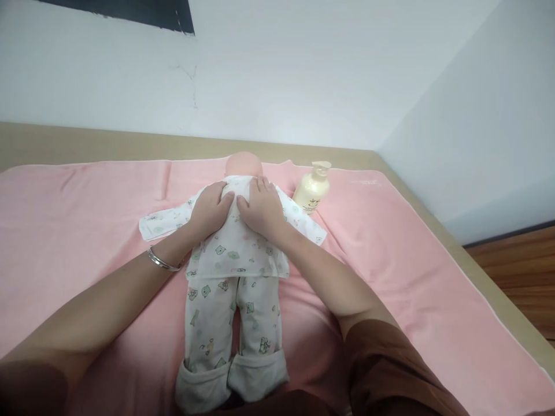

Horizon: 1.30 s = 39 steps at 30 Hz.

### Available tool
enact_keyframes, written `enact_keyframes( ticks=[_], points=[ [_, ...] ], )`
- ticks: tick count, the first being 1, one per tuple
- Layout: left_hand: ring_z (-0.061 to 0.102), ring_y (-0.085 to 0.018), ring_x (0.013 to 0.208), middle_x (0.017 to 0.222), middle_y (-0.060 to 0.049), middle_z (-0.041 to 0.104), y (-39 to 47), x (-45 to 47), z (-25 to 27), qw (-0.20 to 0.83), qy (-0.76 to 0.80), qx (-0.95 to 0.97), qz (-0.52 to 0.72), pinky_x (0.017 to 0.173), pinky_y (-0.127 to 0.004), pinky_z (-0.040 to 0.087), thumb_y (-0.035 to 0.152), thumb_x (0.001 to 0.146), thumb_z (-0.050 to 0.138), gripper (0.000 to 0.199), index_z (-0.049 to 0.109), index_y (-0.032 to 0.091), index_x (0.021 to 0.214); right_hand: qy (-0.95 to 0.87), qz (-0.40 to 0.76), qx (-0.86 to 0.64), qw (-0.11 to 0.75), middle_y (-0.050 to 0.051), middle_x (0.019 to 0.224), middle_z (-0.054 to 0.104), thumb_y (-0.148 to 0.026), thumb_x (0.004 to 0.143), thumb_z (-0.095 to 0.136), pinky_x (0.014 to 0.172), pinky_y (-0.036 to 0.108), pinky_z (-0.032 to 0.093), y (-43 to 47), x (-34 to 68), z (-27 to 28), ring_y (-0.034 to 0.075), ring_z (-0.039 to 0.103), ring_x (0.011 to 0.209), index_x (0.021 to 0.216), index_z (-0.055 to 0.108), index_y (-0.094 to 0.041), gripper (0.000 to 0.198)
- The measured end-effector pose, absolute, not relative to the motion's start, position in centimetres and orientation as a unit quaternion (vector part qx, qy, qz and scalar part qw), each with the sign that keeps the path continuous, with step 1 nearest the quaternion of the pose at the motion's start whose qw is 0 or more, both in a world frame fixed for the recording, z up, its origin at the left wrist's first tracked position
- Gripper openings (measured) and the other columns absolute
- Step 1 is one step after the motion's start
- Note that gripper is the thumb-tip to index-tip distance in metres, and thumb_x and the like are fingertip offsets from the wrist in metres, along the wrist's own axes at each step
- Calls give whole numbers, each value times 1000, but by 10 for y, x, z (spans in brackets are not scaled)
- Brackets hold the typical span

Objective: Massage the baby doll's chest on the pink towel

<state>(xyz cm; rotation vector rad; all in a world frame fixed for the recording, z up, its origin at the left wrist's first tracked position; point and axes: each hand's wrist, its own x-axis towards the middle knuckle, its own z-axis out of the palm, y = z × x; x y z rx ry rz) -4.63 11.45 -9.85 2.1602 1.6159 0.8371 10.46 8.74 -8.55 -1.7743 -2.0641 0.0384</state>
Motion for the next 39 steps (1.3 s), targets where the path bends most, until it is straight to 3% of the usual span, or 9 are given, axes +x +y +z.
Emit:
enact_keyframes(
  ticks=[6,9,11,15,19,24,30,35,39],
  points=[
    [58,-32,121,123,-18,67,110,-44,-94,124,566,770,268,110,-50,44,33,96,34,43,61,10,119,-746,8,-629,219,25,146,51,-32,98,38,119,52,32,89,105,-90,35,45,139,136,49,1,52],
    [55,-35,127,127,-22,64,87,-38,-86,44,546,804,233,117,-59,34,25,95,32,42,59,7,121,-758,-7,-619,206,24,138,58,-32,99,39,111,49,39,89,108,-88,34,52,129,130,53,-1,46],
    [48,-35,137,138,-23,58,72,-34,-81,13,506,833,223,122,-58,27,19,92,34,44,56,4,127,-774,-34,-605,185,23,127,63,-30,100,36,104,46,44,86,109,-84,32,57,118,123,56,-3,41],
    [52,-30,134,137,-19,59,77,-37,-71,96,472,851,210,117,-46,40,16,88,35,42,58,7,122,-792,-125,-586,119,20,102,68,-23,103,23,87,41,46,64,101,-76,30,61,97,111,60,-4,43],
    [63,-29,112,116,-16,67,110,-48,-74,158,537,799,219,103,-47,51,24,91,34,35,61,12,109,-780,-166,-596,89,25,106,68,-27,104,25,88,43,45,42,90,-72,32,61,99,125,56,3,49],
    [48,-35,138,140,-26,56,96,-41,-88,61,525,823,209,119,-55,36,24,95,30,48,54,0,128,-794,-118,-592,76,20,111,69,-24,104,27,94,37,45,61,101,-68,29,61,109,113,62,-5,41],
    [33,-31,151,155,-25,43,64,-30,-80,64,492,846,195,126,-50,28,19,95,29,55,46,-3,142,-761,-85,-643,18,15,107,70,-23,105,21,77,33,46,82,116,-68,26,65,98,108,62,-12,43],
    [46,-28,141,148,-18,53,100,-41,-73,156,539,808,180,121,-44,37,25,95,28,50,55,6,133,-786,-159,-596,47,21,106,68,-24,105,20,88,39,45,54,97,-69,29,61,101,110,63,-5,47],
    [58,-31,120,120,-19,65,112,-45,-81,116,545,800,220,111,-49,44,25,94,29,38,62,11,108,-799,-128,-581,89,18,92,67,-24,103,27,85,40,46,48,93,-70,28,59,91,96,66,-9,43]
  ],
)
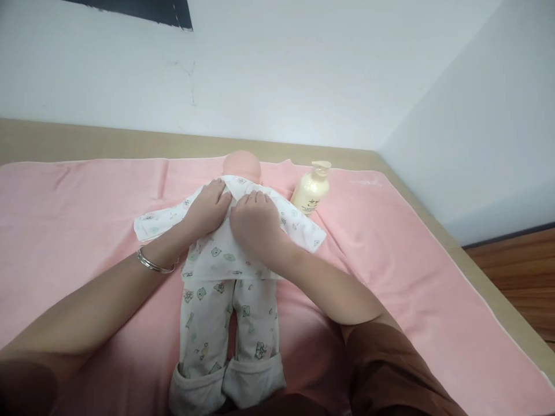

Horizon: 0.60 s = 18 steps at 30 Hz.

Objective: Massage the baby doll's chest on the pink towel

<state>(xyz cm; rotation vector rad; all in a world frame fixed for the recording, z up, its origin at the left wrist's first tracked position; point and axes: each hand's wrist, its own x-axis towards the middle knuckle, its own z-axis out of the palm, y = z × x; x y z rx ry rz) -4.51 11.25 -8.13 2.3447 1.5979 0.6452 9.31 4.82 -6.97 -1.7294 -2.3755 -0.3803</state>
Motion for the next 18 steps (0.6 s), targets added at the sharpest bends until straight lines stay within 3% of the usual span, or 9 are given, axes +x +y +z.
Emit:
enact_keyframes(
  ticks=[5,7,10,14,18],
  points=[
    [55,-36,125,120,-25,64,81,-35,-86,26,491,843,216,113,-55,40,21,94,30,39,64,5,106,-792,-57,-598,106,15,97,69,-27,103,30,88,40,47,78,111,-69,29,61,100,95,67,-14,40],
    [49,-35,134,133,-26,59,69,-30,-86,32,496,835,235,118,-53,37,20,94,33,42,61,0,118,-774,-29,-624,107,17,104,69,-28,104,28,88,39,47,87,116,-69,28,62,100,100,65,-11,41],
    [43,-32,142,143,-21,55,68,-27,-85,79,508,818,259,123,-50,33,20,93,34,43,59,3,124,-786,-46,-609,98,18,105,69,-24,103,28,90,39,46,88,117,-70,29,62,103,101,65,-11,39],
    [50,-31,133,134,-19,61,88,-32,-82,136,523,802,255,118,-50,38,26,95,31,39,63,9,112,-815,-89,-566,87,15,91,69,-20,100,33,84,39,47,69,111,-69,28,63,92,87,65,-16,35],
    [57,-32,118,118,-18,66,104,-38,-85,133,537,792,257,109,-51,43,25,91,34,33,62,14,102,-796,-96,-583,133,12,75,65,-30,101,33,74,38,49,53,103,-66,25,61,76,74,62,-18,42]
  ],
)
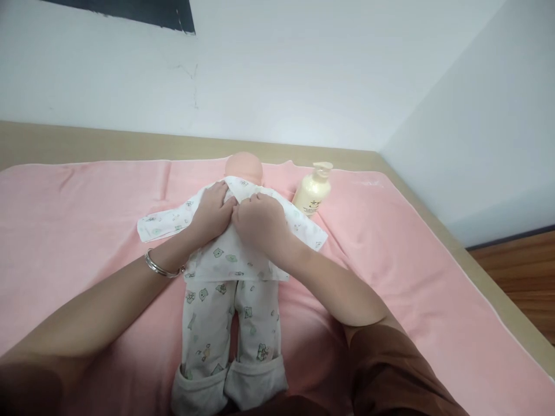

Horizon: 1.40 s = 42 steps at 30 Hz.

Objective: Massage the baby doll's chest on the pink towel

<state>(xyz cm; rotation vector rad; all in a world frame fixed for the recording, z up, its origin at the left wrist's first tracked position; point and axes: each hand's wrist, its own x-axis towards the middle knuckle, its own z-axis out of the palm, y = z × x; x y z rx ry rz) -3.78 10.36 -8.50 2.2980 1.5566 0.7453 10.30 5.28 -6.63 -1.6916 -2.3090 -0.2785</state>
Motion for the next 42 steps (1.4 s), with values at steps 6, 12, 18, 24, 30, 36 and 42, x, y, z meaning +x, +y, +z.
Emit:
enact_keyframes(
  ticks=[6,12,18,24,30,36,42],
  points=[
    [48,-31,136,143,-19,56,104,-36,-98,127,558,769,285,121,-50,32,34,93,34,49,54,9,130,-776,-10,-596,207,18,124,66,-25,101,27,108,43,45,81,110,-79,27,58,120,113,63,-9,41],
    [49,-31,136,140,-17,60,102,-36,-101,124,555,767,299,121,-50,32,37,94,35,49,57,10,129,-771,16,-589,240,20,136,60,-24,99,28,120,48,33,99,119,-94,28,50,134,126,57,-5,44],
    [44,-31,142,149,-19,52,102,-36,-101,132,560,764,292,124,-49,29,37,94,36,55,53,7,137,-770,9,-589,245,21,132,61,-25,100,27,117,47,37,96,117,-93,29,52,130,121,58,-5,43],
    [51,-30,134,141,-16,60,102,-36,-99,137,558,760,302,120,-50,35,37,93,37,50,57,10,130,-773,10,-587,241,20,126,64,-23,99,28,112,46,42,96,117,-90,28,55,124,114,59,-8,37],
    [50,-30,136,142,-15,59,103,-36,-100,138,559,757,309,121,-50,34,36,91,39,49,57,12,130,-770,10,-590,242,19,128,63,-23,99,30,112,46,41,96,117,-91,28,54,125,114,58,-9,35],
    [48,-30,138,145,-16,56,104,-37,-98,142,563,758,298,122,-50,33,36,92,39,51,55,10,133,-772,5,-590,237,21,128,63,-23,99,30,112,45,41,96,116,-89,28,54,125,117,58,-7,36],
    [50,-30,136,142,-17,59,103,-36,-99,141,560,758,305,122,-49,33,37,92,38,51,57,10,131,-770,15,-600,218,21,127,62,-22,99,29,111,44,40,93,115,-84,28,53,125,116,57,-6,36]
  ],
)
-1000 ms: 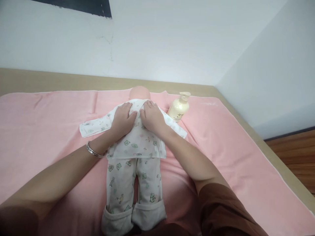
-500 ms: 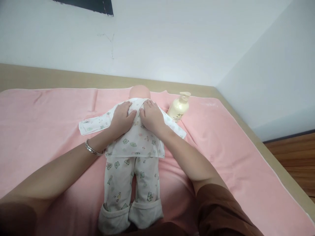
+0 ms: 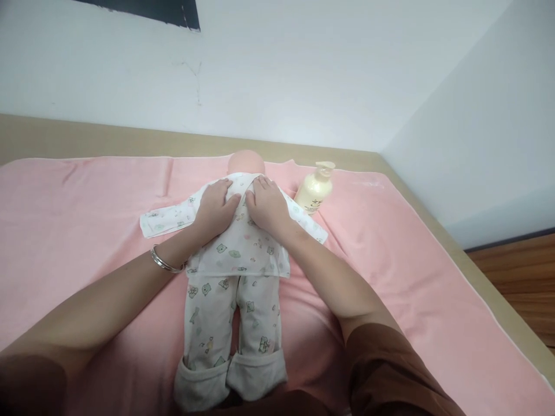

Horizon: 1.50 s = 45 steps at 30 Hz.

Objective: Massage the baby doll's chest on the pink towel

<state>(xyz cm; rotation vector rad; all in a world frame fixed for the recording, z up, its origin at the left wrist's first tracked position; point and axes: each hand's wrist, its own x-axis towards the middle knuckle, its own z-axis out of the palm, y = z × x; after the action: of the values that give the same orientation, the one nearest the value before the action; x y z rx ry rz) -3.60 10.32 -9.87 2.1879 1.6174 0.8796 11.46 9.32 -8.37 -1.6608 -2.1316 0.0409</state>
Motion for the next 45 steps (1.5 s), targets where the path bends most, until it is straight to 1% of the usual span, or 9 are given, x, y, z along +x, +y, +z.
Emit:
enact_keyframes(
  ticks=[10,15,18,24,28,33,37,42,45],
  points=[
    [53,-32,132,139,-19,60,100,-37,-95,110,563,766,290,118,-50,38,34,94,38,50,57,7,131,-771,25,-584,251,19,119,64,-24,98,30,104,44,43,95,116,-86,28,57,115,107,57,-12,31],
    [48,-36,138,143,-25,55,77,-30,-97,28,538,794,281,119,-54,36,30,95,36,52,52,1,135,-779,26,-590,212,19,116,65,-23,97,32,97,42,46,97,119,-81,28,59,105,106,56,-11,28],
    [42,-36,143,150,-24,50,75,-29,-96,31,529,803,272,121,-53,33,27,94,38,54,48,0,139,-783,16,-595,180,19,114,66,-21,98,31,94,39,46,95,118,-75,27,60,102,108,56,-10,29],
    [59,-33,119,125,-17,67,107,-44,-86,129,567,776,242,108,-50,47,31,93,37,42,61,10,119,-803,-104,-581,84,20,102,68,-28,103,25,93,43,44,69,105,-69,33,62,100,111,59,-5,42],
    [61,-33,112,114,-18,69,110,-46,-87,107,569,780,239,102,-50,49,30,94,33,38,63,11,109,-802,-116,-579,90,23,108,67,-26,102,27,95,44,44,66,101,-72,33,61,104,113,59,-2,42],
    [49,-34,137,139,-22,58,91,-37,-97,36,521,814,254,118,-53,36,18,93,29,48,55,2,130,-781,-15,-609,139,21,125,64,-29,102,34,100,40,45,89,112,-76,30,58,114,119,57,-5,38],
    [40,-33,145,151,-19,50,95,-38,-92,96,532,807,240,123,-51,31,21,92,32,53,48,3,140,-773,-47,-618,134,21,117,66,-29,103,30,100,43,44,82,109,-76,31,59,110,114,59,-4,39],
    [62,-31,111,115,-16,69,117,-48,-84,153,567,773,239,102,-50,50,30,93,34,37,63,13,108,-777,-115,-610,103,22,102,67,-33,104,25,93,44,45,59,97,-73,33,61,101,110,60,-3,48],
    [61,-33,112,112,-19,69,115,-48,-92,110,551,788,253,103,-54,48,28,95,31,38,62,11,108,-778,-85,-611,119,22,113,67,-29,102,30,99,43,44,66,100,-74,33,59,111,114,59,-3,41]
  ],
)
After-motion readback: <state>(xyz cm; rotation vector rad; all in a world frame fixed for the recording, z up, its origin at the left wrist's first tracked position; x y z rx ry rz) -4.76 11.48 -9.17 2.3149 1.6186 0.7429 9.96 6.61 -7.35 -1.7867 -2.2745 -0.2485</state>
